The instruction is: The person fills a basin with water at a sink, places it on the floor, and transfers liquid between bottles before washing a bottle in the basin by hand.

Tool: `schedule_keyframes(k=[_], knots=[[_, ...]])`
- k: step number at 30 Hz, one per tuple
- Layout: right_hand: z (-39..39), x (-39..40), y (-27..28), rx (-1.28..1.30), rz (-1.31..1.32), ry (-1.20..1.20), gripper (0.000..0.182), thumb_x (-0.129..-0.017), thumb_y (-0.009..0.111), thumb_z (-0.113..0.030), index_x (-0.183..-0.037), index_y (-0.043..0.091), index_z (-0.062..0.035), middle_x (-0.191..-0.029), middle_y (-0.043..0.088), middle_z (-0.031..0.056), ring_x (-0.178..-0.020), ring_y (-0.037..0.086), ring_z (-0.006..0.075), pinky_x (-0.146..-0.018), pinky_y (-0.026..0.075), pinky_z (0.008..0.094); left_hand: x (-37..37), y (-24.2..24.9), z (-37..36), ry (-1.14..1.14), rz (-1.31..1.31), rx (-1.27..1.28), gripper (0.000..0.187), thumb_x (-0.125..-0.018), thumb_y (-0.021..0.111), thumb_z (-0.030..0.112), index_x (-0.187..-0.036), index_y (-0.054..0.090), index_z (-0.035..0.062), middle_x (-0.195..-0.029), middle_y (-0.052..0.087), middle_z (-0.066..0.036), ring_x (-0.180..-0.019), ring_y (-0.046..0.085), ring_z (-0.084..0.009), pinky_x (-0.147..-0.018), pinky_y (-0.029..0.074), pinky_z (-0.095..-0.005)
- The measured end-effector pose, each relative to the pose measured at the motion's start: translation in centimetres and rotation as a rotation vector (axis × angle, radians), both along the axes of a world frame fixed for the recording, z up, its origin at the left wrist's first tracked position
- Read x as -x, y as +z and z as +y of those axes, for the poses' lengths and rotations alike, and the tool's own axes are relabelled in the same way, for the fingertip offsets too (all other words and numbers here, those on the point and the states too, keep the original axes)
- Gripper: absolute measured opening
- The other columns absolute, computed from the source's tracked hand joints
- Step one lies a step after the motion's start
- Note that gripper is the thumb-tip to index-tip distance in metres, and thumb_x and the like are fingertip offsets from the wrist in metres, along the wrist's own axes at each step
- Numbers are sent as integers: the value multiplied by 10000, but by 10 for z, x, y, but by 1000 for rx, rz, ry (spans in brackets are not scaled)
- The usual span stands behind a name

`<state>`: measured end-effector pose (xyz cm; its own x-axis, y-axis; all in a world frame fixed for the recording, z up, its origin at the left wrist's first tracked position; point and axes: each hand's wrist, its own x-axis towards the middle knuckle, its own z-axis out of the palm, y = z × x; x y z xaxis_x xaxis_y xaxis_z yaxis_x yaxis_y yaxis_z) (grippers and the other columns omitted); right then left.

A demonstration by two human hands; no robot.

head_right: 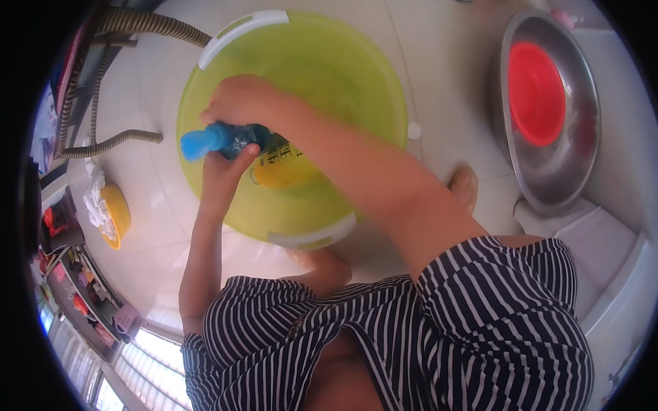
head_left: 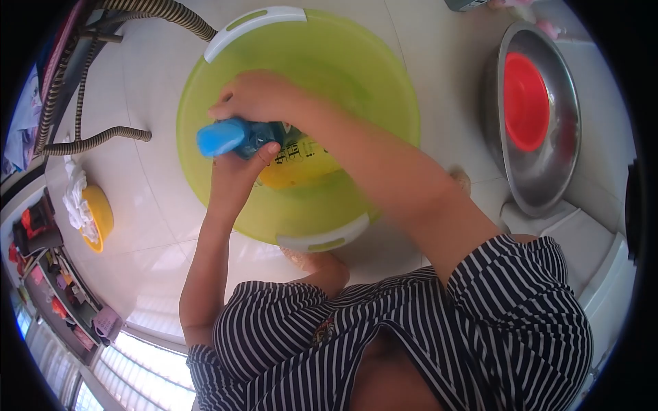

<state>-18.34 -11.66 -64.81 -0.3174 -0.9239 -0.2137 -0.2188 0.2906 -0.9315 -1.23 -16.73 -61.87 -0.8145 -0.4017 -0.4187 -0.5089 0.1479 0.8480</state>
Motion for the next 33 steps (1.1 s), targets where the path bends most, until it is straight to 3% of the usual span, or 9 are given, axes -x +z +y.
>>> schedule_keyframes(k=[5, 10, 15, 18, 20, 24, 26, 28, 33], knots=[[-17, 15, -55, -33, -429, -214, 450, -892, 539, -414, -1056, 719, -36, -1005, 704, 168, -884, 684, 319, -786, 525, 451, 8, -20, 13, 168, 200, 232, 864, -907, 754, 360, -1517, 289, -38, -1337, 566, -187, -1259, 547, -259, -1067, 412, -349], [22, 12, -140, 52, 53, -833, 386, -953, 510, -353, -1052, 703, -33, -999, 707, 186, -839, 698, 325, -724, 538, 442, 5, -10, 10, 163, 118, 171, 759, -1027, 561, 417, -1571, 213, 18, -1489, 415, -166, -1319, 463, -249, -1094, 386, -347], [27, 2, -119, 91, -1126, -803, 345, -985, 561, -349, -1064, 717, -51, -977, 714, 116, -900, 671, 185, -825, 525, 353, 0, -9, 9, 183, 188, 0, 698, -1068, 488, 373, -1578, 157, 30, -1499, 411, -144, -1346, 438, -248, -1116, 352, -367], [27, -7, -45, 358, -1020, -621, 345, -995, 561, -346, -1031, 724, -45, -953, 714, 119, -911, 671, 163, -839, 522, 328, -3, -6, 5, 98, 174, -31, 682, -1049, 546, 346, -1563, 212, 45, -1483, 418, -153, -1356, 417, -258, -1127, 335, -353], [17, -8, -20, 374, -186, -159, 338, -987, 572, -342, -1034, 721, -42, -974, 717, 109, -934, 671, 163, -859, 515, 311, -2, -8, 3, 90, 165, -25, 712, -1018, 610, 343, -1544, 240, 39, -1459, 431, -132, -1328, 427, -234, -1122, 344, -366], [4, -4, -19, 226, -277, -61, 343, -980, 558, -343, -1059, 718, -51, -993, 720, 80, -946, 674, 176, -882, 509, 310, 3, -5, -2, 65, 165, -18, 808, -975, 669, 347, -1558, 212, 25, -1526, 385, -148, -1392, 386, -245, -1140, 332, -388], [7, -5, -50, -149, -609, -295, 342, -947, 524, -347, -943, 727, -73, -879, 711, 141, -811, 669, 307, -790, 514, 406, 13, -10, -8, -2, 390, 571, 804, -821, 830, 361, -1449, 439, 46, -1471, 438, -148, -1305, 484, -291, -1073, 416, -397], [19, -9, -110, 37, 29, -439, 349, -961, 515, -310, -909, 682, -8, -830, 678, 204, -798, 650, 371, -734, 502, 459, 16, -11, -29, -122, 368, 540, 719, -796, 845, 343, -1375, 529, 58, -1458, 450, -136, -1282, 503, -296, -1063, 426, -399], [34, 7, -130, -35, 12, -1027, 341, -983, 531, -331, -960, 665, -19, -943, 694, 175, -834, 645, 367, -795, 528, 436, 26, -10, -7, 75, 351, 531, 430, -797, 826, 243, -1178, 704, 87, -1283, 541, -99, -1188, 551, -269, -1030, 446, -390]])
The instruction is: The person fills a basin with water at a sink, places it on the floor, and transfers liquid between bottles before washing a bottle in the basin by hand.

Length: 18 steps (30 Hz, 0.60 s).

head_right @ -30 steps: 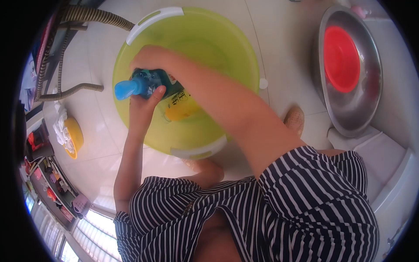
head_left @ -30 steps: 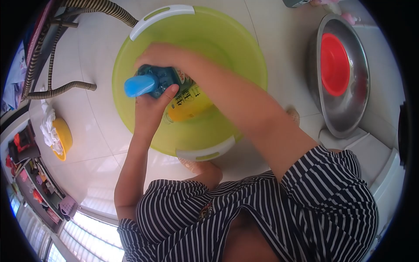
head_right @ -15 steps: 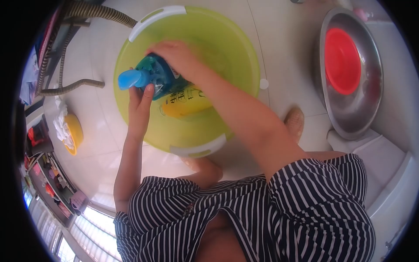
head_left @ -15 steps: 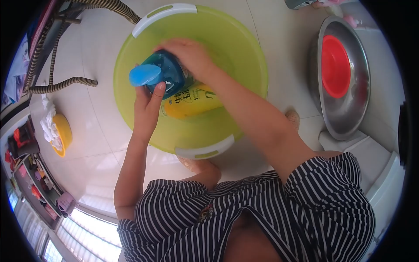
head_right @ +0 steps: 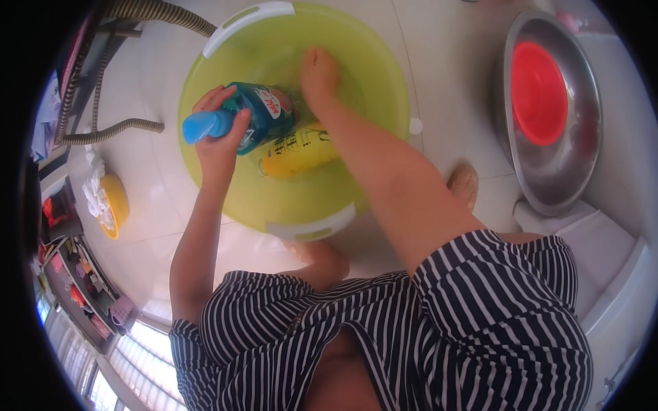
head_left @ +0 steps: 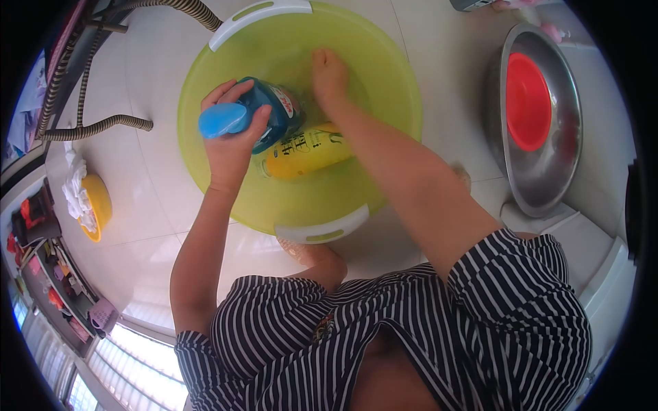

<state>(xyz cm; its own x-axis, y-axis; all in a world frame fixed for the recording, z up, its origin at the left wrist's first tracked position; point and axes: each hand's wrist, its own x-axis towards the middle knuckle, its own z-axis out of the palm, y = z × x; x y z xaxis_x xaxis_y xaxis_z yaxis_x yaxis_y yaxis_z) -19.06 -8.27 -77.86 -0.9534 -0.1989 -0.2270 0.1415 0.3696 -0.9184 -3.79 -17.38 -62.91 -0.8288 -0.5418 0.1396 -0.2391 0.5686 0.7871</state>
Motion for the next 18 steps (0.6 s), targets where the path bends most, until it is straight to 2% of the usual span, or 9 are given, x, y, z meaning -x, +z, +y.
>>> schedule_keyframes(k=[1, 3, 5, 8, 10, 13, 14, 16, 18], knots=[[-1, 0, 3, -1, -1, -6, 341, -983, 531, -331, -960, 665, -19, -943, 694, 175, -834, 645, 367, -795, 528, 436, 0, -5, 5, -6, -1, -1, 430, -797, 826, 243, -1178, 704, 87, -1283, 541, -99, -1188, 551, -269, -1030, 446, -390], [-6, 0, 19, 615, -1011, -126, 326, -994, 532, -309, -949, 665, -14, -915, 688, 157, -830, 657, 310, -827, 534, 395, 2, -10, 15, 189, 80, -45, 478, -801, 828, 215, -1224, 674, 55, -1265, 544, -101, -1159, 564, -243, -1011, 453, -362], [1, -12, 50, 817, -875, 86, 307, -997, 543, -300, -937, 656, -20, -898, 676, 132, -841, 661, 261, -833, 535, 382, 3, -10, 20, 252, 121, -162, 502, -816, 818, 203, -1258, 647, 36, -1266, 539, -99, -1146, 567, -228, -1000, 455, -348], [-3, -51, 112, 886, -668, 49, 233, -961, 542, -179, -879, 675, -6, -815, 685, 128, -794, 670, 274, -754, 549, 396, 2, -9, 26, 329, 125, -342, 559, -850, 792, 176, -1335, 575, 3, -1264, 535, -91, -1124, 570, -201, -981, 459, -320], [-11, -77, 121, 571, 109, 143, 233, -941, 539, -168, -885, 704, -13, -851, 707, 114, -800, 675, 267, -747, 532, 369, 5, -6, 22, 322, 123, -399, 591, -869, 774, 161, -1378, 530, -10, -1262, 537, -85, -1114, 570, -188, -972, 461, -307], [-16, -71, 106, 559, 492, 94, 233, -929, 554, -194, -890, 726, -42, -865, 716, 84, -807, 673, 269, -745, 517, 358, 0, 7, 1, 67, -82, -367, 640, -889, 749, 154, -1444, 461, 20, -1269, 545, -88, -1144, 568, -190, -966, 475, -310], [-13, -64, 108, 556, 489, 85, 233, -929, 554, -194, -890, 726, -42, -865, 716, 84, -807, 673, 269, -745, 517, 358, 0, 16, -3, -16, -123, -435, 677, -880, 754, 160, -1463, 435, 31, -1276, 548, -88, -1162, 565, -191, -968, 480, -319], [-6, -44, 119, 514, -69, 540, 219, -960, 596, -218, -980, 745, -59, -944, 746, 49, -840, 655, 155, -823, 509, 302, -9, 27, -20, -169, -333, -415, 777, -921, 705, 189, -1563, 285, 69, -1350, 557, -79, -1220, 557, -189, -1003, 465, -333], [-16, -24, 111, 484, -69, 685, 239, -959, 599, -250, -998, 747, -68, -944, 748, 50, -844, 658, 155, -823, 512, 306, -10, 34, -12, -132, -406, -236, 784, -903, 736, 245, -1539, 317, 58, -1340, 562, -99, -1210, 569, -203, -1001, 468, -341]])
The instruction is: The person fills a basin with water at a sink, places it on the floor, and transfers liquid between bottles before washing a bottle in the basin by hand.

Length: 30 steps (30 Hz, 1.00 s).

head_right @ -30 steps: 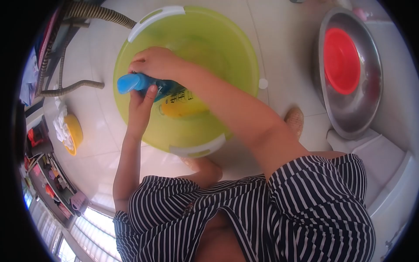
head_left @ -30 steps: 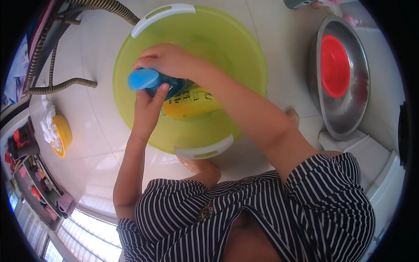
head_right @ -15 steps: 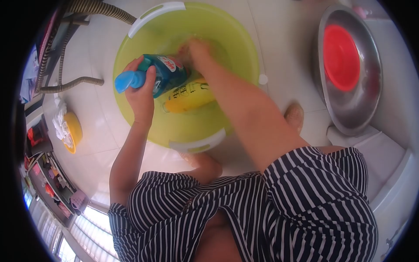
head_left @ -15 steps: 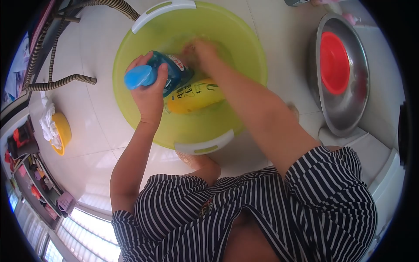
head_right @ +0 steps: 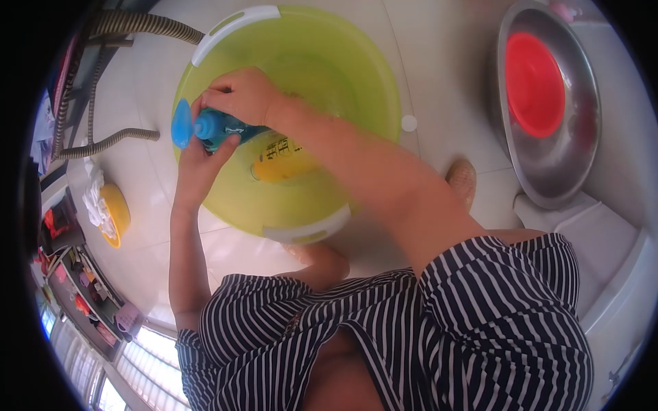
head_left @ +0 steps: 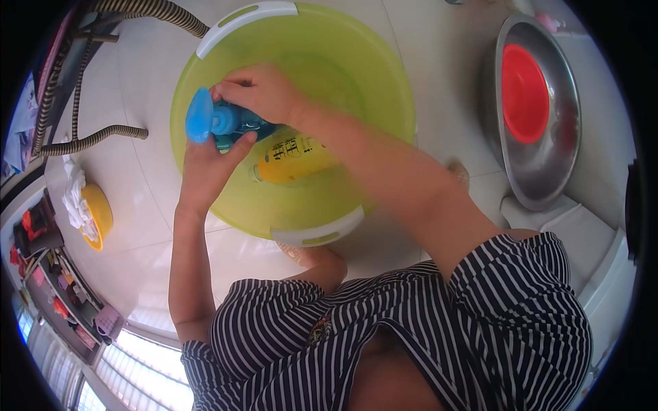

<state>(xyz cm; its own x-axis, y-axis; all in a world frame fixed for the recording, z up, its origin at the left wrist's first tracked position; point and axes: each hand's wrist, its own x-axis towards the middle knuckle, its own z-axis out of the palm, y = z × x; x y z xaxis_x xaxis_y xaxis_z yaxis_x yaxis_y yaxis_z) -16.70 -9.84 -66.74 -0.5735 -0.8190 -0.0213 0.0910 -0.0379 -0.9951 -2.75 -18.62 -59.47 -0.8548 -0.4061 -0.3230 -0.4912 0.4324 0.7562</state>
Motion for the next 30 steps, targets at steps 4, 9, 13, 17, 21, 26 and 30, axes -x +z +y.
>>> schedule_keyframes(k=[4, 9, 13, 17, 21, 26, 30], knots=[[-18, 13, -33, 16, 110, -54, 298, -963, 583, -320, -1039, 749, -85, -886, 734, 67, -861, 671, 167, -832, 515, 313, -1, 11, 22, 41, -110, 258, 862, -810, 828, 426, -1452, 411, 29, -1271, 594, -136, -1142, 620, -246, -970, 487, -362], [3, 22, -110, -511, 556, -804, 297, -985, 529, -283, -991, 721, -58, -872, 690, 143, -898, 681, 223, -836, 529, 363, -13, -9, 26, 84, -13, 486, 984, -704, 856, 557, -1403, 450, -2, -1119, 699, -159, -1014, 689, -324, -854, 547, -383], [14, 14, -98, -366, -739, -446, 279, -1003, 532, -295, -1005, 716, -86, -935, 707, 129, -932, 677, 222, -865, 532, 385, -17, -5, 26, -28, -90, 706, 925, -690, 850, 581, -1308, 511, -18, -1069, 694, -179, -967, 682, -358, -802, 558, -418], [12, -22, -19, 104, -752, -298, 258, -989, 572, -295, -1037, 714, -84, -971, 722, 115, -942, 680, 221, -898, 525, 376, -15, -11, 24, -103, -293, 854, 822, -692, 849, 573, -1193, 554, -8, -1003, 682, -190, -924, 674, -372, -765, 556, -445], [2, -32, 12, -142, 86, -225, 284, -950, 589, -305, -1028, 726, -68, -970, 712, 120, -929, 671, 251, -899, 510, 360, -13, -7, 32, -8, -321, 610, 788, -759, 836, 487, -1287, 480, 23, -1059, 671, -177, -988, 659, -368, -788, 540, -445], [-14, 6, -25, -116, 102, 150, 341, -870, 590, -365, -982, 721, -71, -961, 714, 163, -878, 667, 340, -812, 506, 427, -6, -11, 26, 8, 110, 388, 650, -780, 819, 495, -1141, 587, 7, -1000, 682, -172, -912, 673, -352, -789, 540, -413], [-12, 12, -96, -377, 118, -364, 313, -900, 562, -316, -969, 709, -48, -942, 696, 207, -844, 663, 350, -801, 506, 431, -6, -26, 22, 161, 185, 322, 675, -847, 769, 483, -1306, 558, 36, -1065, 696, -161, -957, 686, -324, -826, 537, -381]])
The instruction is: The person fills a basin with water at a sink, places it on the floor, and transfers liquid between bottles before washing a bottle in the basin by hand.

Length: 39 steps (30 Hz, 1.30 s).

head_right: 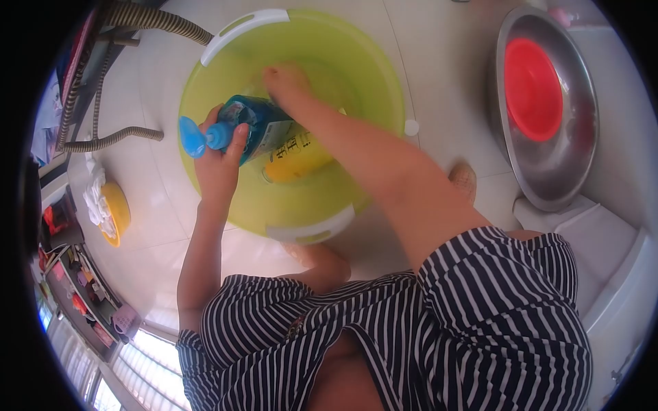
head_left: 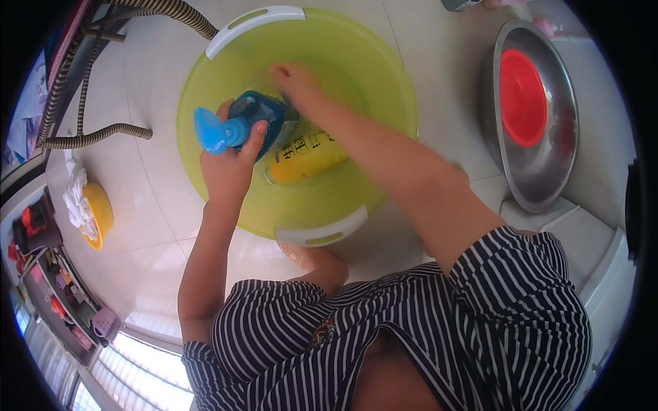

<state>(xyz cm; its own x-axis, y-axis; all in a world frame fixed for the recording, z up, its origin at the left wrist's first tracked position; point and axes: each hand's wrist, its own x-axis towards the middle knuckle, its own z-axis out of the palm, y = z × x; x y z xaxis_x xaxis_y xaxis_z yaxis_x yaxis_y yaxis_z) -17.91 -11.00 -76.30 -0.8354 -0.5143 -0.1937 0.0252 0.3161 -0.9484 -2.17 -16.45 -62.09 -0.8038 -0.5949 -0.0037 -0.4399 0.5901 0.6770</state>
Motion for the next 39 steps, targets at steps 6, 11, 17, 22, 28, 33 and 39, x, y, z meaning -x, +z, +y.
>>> schedule_keyframes(k=[6, 11, 17, 22, 28, 33, 39], knots=[[21, 5, -9, 105, -652, -236, 336, -973, 536, -291, -899, 694, -4, -901, 714, 152, -841, 681, 278, -817, 519, 368, -4, 1, 12, 80, -118, 101, 713, -930, 664, 499, -1438, 459, 42, -1121, 692, -173, -973, 689, -355, -813, 543, -404], [35, -25, 112, 437, -376, 99, 377, -1021, 512, -324, -951, 720, -17, -962, 726, 62, -889, 673, 198, -863, 519, 357, -15, -9, 13, 43, -139, 150, 778, -950, 632, 494, -1491, 354, 8, -1234, 644, -204, -1006, 665, -406, -823, 540, -450], [22, -36, 95, 224, 6, 345, 364, -1009, 483, -341, -1123, 743, -113, -1020, 735, 78, -1006, 653, 204, -934, 480, 351, -17, 0, 27, -73, -187, 226, 894, -880, 736, 466, -1493, 293, -10, -1250, 612, -239, -1041, 638, -429, -867, 524, -472], [31, -5, -11, -10, -14, 427, 356, -988, 482, -336, -1089, 734, -106, -1053, 719, 134, -987, 666, 265, -930, 483, 381, -2, 7, 9, 69, -101, -231, 769, -841, 785, 461, -1373, 479, -2, -1178, 652, -195, -1073, 647, -323, -895, 515, -381], [30, 3, -29, -157, -29, -142, 304, -946, 519, -272, -924, 744, -68, -968, 721, 176, -897, 677, 304, -848, 511, 390, 6, 3, 16, 143, 169, -319, 471, -861, 792, 325, -1148, 611, -1, -1223, 647, -153, -1098, 631, -258, -933, 495, -348], [31, -23, 59, 425, -613, -90, 306, -1004, 541, -274, -1026, 733, -37, -1045, 729, 72, -932, 680, 208, -878, 522, 349, 10, -18, 4, -2, 343, -158, 329, -853, 774, 106, -1128, 609, 30, -1205, 625, -117, -1110, 603, -228, -979, 470, -353], [25, -51, 104, 504, -27, 61, 290, -982, 510, -244, -1007, 712, -37, -978, 711, 99, -952, 663, 186, -848, 500, 334, 14, -8, -2, -63, 331, -165, 248, -795, 783, 17, -987, 625, 21, -1070, 671, -112, -1079, 644, -231, -935, 494, -347]])
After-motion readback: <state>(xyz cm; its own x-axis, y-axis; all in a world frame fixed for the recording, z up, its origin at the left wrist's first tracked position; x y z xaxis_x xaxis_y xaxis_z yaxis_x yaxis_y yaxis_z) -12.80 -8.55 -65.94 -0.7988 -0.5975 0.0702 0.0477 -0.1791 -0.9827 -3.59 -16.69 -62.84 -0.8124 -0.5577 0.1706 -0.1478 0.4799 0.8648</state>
